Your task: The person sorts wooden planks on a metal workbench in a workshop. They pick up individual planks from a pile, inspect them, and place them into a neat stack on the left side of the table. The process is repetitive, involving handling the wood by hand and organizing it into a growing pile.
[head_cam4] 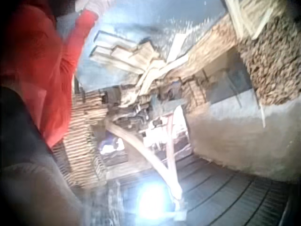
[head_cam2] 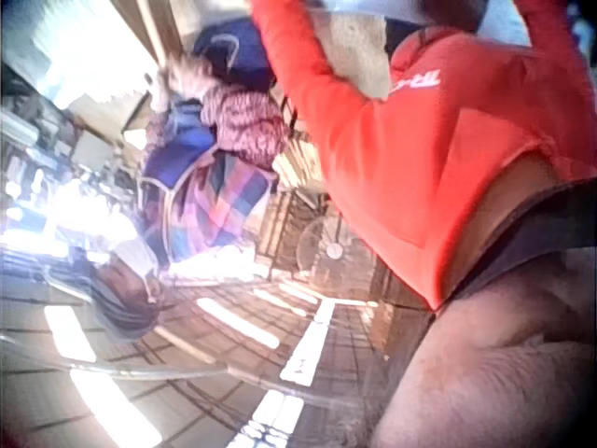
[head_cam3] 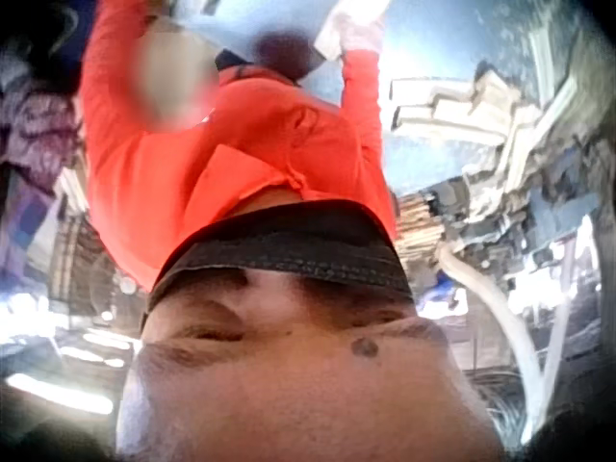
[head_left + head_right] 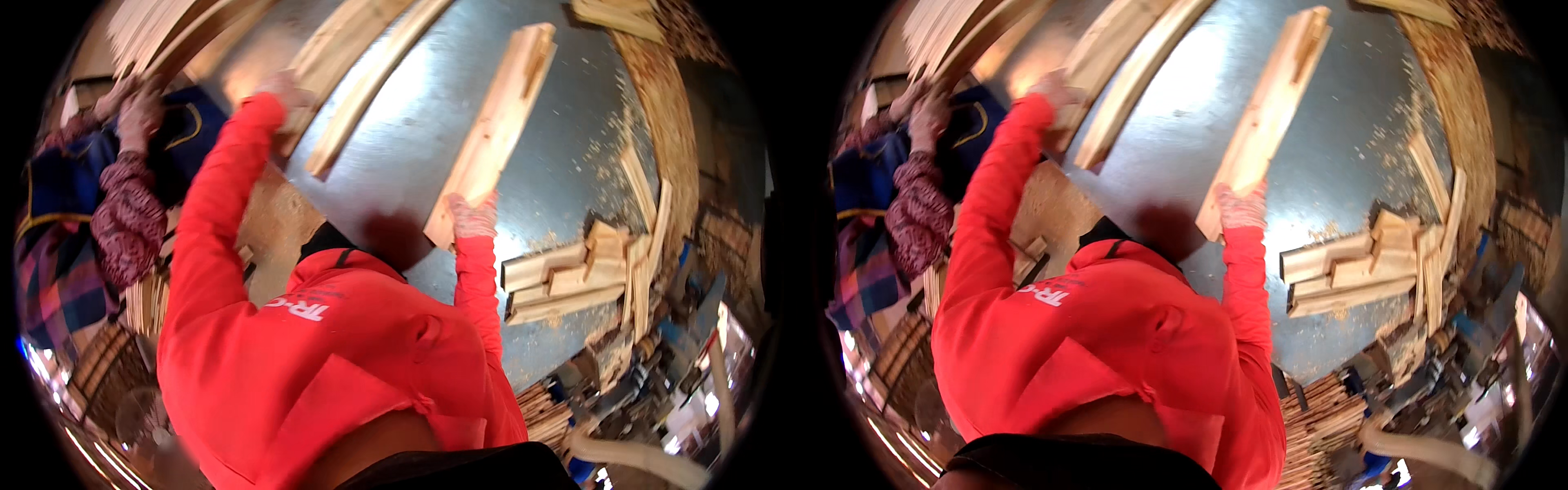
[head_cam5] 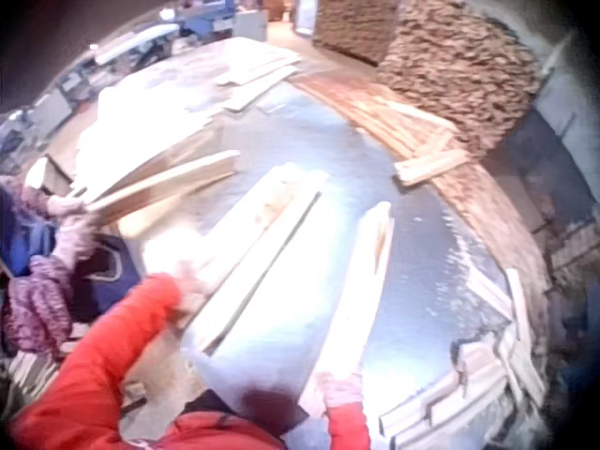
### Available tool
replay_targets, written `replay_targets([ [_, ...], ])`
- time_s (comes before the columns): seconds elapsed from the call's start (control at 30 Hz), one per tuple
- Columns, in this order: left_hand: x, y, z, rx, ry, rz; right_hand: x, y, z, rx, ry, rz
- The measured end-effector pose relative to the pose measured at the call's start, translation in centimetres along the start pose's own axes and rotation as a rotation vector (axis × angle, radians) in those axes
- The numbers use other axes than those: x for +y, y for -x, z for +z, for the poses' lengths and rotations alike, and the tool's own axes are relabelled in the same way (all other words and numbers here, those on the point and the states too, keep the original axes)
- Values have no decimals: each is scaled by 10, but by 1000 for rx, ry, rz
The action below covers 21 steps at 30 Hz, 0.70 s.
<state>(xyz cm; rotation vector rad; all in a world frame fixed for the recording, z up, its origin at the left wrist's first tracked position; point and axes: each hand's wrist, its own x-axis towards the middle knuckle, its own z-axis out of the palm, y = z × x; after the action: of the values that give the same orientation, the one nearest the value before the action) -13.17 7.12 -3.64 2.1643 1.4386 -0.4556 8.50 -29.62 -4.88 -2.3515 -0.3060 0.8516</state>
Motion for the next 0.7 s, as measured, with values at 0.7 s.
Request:
replay_targets([
  [0.7,220,135,127,-156,182,334,16,9,-15,-46,-177,-40],
])
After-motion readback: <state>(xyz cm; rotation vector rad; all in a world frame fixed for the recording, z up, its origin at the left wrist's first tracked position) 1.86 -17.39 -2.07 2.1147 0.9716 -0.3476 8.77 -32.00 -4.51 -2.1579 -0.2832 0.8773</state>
